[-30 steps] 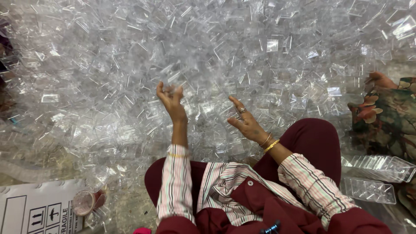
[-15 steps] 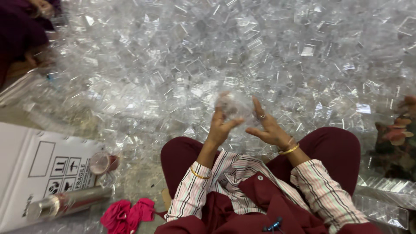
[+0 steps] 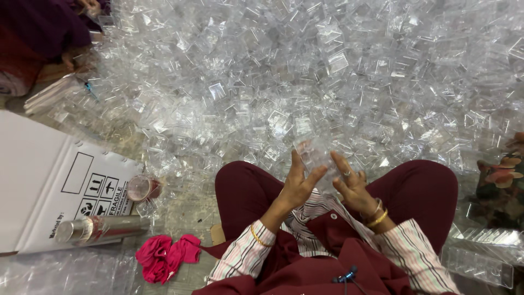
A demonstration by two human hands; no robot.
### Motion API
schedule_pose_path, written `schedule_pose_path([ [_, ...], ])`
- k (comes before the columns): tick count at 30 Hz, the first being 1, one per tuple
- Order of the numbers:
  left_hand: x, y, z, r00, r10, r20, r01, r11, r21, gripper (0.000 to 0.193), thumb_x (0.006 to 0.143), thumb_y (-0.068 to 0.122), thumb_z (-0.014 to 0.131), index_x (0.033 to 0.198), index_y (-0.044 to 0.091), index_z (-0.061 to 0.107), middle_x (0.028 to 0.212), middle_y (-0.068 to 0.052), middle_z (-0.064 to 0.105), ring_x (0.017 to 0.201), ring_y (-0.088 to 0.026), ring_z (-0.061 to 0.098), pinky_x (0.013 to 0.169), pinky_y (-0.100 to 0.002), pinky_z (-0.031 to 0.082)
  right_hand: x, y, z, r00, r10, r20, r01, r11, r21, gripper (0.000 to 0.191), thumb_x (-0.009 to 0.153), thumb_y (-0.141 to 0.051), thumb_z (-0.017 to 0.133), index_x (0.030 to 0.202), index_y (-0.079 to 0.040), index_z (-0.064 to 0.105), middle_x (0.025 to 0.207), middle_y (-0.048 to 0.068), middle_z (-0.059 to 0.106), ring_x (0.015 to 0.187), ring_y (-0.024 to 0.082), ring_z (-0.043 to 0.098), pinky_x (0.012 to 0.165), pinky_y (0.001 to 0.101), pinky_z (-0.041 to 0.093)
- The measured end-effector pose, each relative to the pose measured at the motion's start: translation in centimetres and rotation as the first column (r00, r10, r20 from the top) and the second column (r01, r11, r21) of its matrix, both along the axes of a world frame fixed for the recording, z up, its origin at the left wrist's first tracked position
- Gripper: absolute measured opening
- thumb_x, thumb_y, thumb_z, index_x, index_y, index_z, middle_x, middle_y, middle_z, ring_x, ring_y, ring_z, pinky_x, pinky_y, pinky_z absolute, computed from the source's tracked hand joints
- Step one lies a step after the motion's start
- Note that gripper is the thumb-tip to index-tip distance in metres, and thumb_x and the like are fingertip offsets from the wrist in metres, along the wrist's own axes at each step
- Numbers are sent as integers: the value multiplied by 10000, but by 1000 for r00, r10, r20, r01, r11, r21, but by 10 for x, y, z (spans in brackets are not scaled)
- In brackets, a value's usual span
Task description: The person sits on the floor among large piles of clear plastic containers and stacks them one at a time into tall columns on their lap. They then wrap a completed stack with clear plastic film and set it aside before resuming stacking.
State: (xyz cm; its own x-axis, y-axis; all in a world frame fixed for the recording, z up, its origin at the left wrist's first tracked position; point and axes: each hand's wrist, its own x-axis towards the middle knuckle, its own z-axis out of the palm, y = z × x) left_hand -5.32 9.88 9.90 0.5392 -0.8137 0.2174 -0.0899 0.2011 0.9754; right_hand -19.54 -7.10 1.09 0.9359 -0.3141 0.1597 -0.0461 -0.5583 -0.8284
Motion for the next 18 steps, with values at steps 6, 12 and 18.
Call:
schedule_pose_path([
  [6,-25,41,-7,999,-31,37,26,992,125,765,1004,359,626,1578,46,228,1481,-175,471,1328,-281,548,1087,-404,477,-37,14,13,982,162,99,-169,983,74,616,1030,-252,531,1600,-119,343,1629,110,420,1537,285,286,1262,436,-132],
  [12,-12,84,-28,955,171,-244,-171,985,21,670,988,383,618,1544,65,423,1490,-185,523,1237,-309,538,1048,-396,471,-70,11,43,933,358,-24,-332,887,321,606,999,-304,590,1554,-109,445,1549,116,486,1469,273,428,1209,460,327],
  [18,-37,98,-49,909,-158,385,-15,912,410,834,899,434,724,1538,31,370,1502,-264,452,1375,-424,438,1144,-494,339,-55,21,58,798,531,-284,-431,833,347,609,996,-400,576,1540,-158,449,1612,117,457,1499,321,369,1199,479,310],
])
